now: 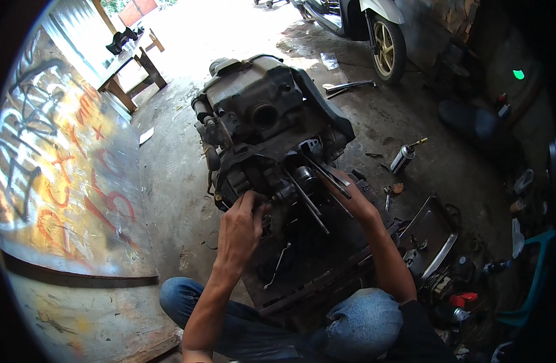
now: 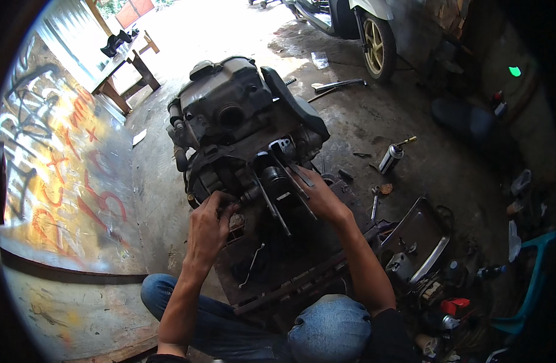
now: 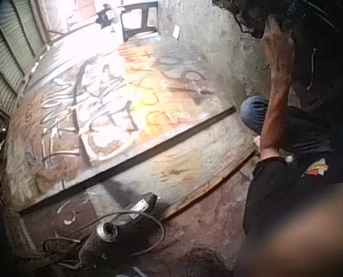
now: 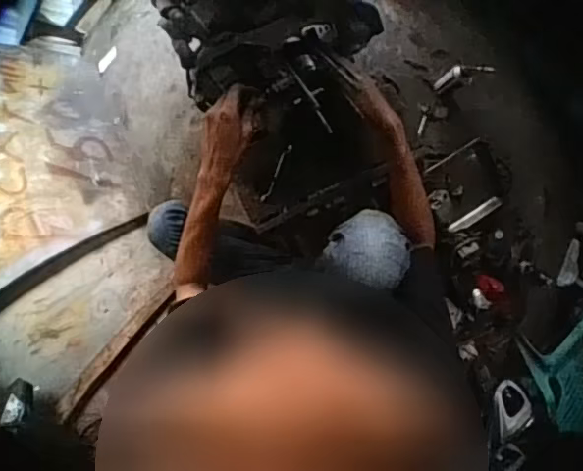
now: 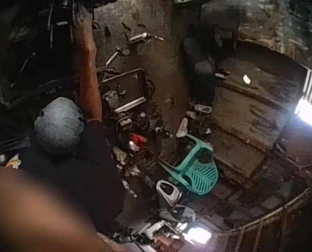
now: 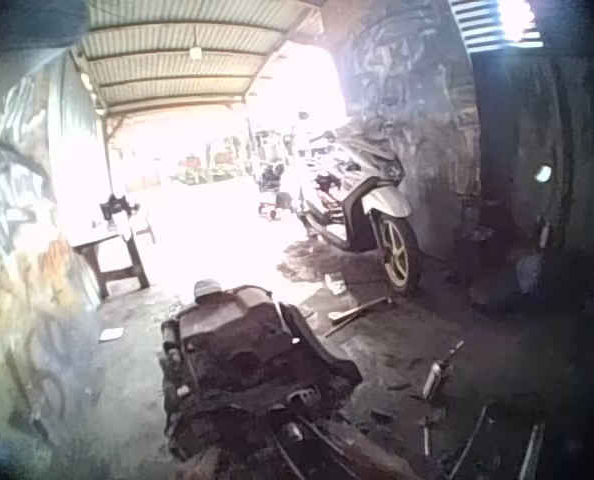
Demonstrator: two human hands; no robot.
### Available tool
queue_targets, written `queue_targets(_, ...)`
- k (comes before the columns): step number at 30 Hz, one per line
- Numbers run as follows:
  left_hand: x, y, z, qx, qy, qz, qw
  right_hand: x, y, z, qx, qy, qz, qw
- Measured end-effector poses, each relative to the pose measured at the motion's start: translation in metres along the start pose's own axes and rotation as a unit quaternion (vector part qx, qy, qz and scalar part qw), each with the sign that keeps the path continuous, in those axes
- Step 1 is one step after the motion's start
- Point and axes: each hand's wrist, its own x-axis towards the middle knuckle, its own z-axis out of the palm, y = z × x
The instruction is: Disassembling engine cylinder blocks and cleaning the mechanical hardware component using a spray cleaner.
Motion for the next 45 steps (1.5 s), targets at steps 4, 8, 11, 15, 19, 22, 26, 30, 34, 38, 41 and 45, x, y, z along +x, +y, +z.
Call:
queue_targets(4, 0.002, 0.002, 0.001, 0.008, -0.006, -0.004, 1.000, 0.000, -0.001, -0.001, 0.006, 0.004, 0.020, 1.000)
queue_targets(8, 0.003, 0.000, 0.001, 0.018, -0.013, -0.006, 1.000, -0.001, 0.002, 0.002, 0.009, 0.015, 0.016, 1.000)
queue_targets(11, 0.006, 0.001, 0.002, 0.032, -0.021, -0.001, 0.999, -0.001, 0.006, 0.002, 0.025, 0.045, -0.036, 0.998)
queue_targets(15, 0.006, 0.002, 0.006, -0.013, -0.024, -0.023, 0.999, 0.002, -0.003, 0.000, 0.056, 0.042, -0.034, 0.997)
queue_targets(19, 0.002, -0.006, 0.021, -0.050, 0.014, -0.025, 0.998, 0.001, -0.002, 0.000, 0.055, 0.038, -0.032, 0.997)
queue_targets(22, -0.005, -0.009, 0.026, -0.107, 0.040, -0.043, 0.993, 0.001, -0.005, -0.001, 0.051, 0.041, -0.033, 0.997)
queue_targets(26, -0.011, -0.002, 0.024, -0.139, 0.118, -0.091, 0.979, 0.001, 0.006, 0.004, 0.040, 0.043, -0.030, 0.998)
queue_targets(30, -0.022, -0.011, 0.028, -0.173, 0.155, -0.169, 0.958, 0.001, 0.004, 0.005, 0.021, 0.033, -0.028, 0.999)
queue_targets(34, -0.024, -0.007, 0.041, -0.295, 0.163, -0.217, 0.916, 0.000, 0.006, 0.004, -0.004, 0.050, -0.046, 0.998)
queue_targets(38, -0.024, -0.002, 0.056, -0.469, 0.199, -0.255, 0.822, 0.000, -0.002, 0.001, 0.021, 0.037, -0.034, 0.998)
queue_targets(41, -0.021, 0.003, 0.065, -0.510, 0.236, -0.240, 0.791, 0.002, -0.007, -0.001, 0.028, 0.037, -0.020, 0.999)
queue_targets(45, -0.020, 0.006, 0.072, -0.498, 0.288, -0.228, 0.786, 0.003, -0.005, 0.000, 0.032, 0.048, -0.048, 0.997)
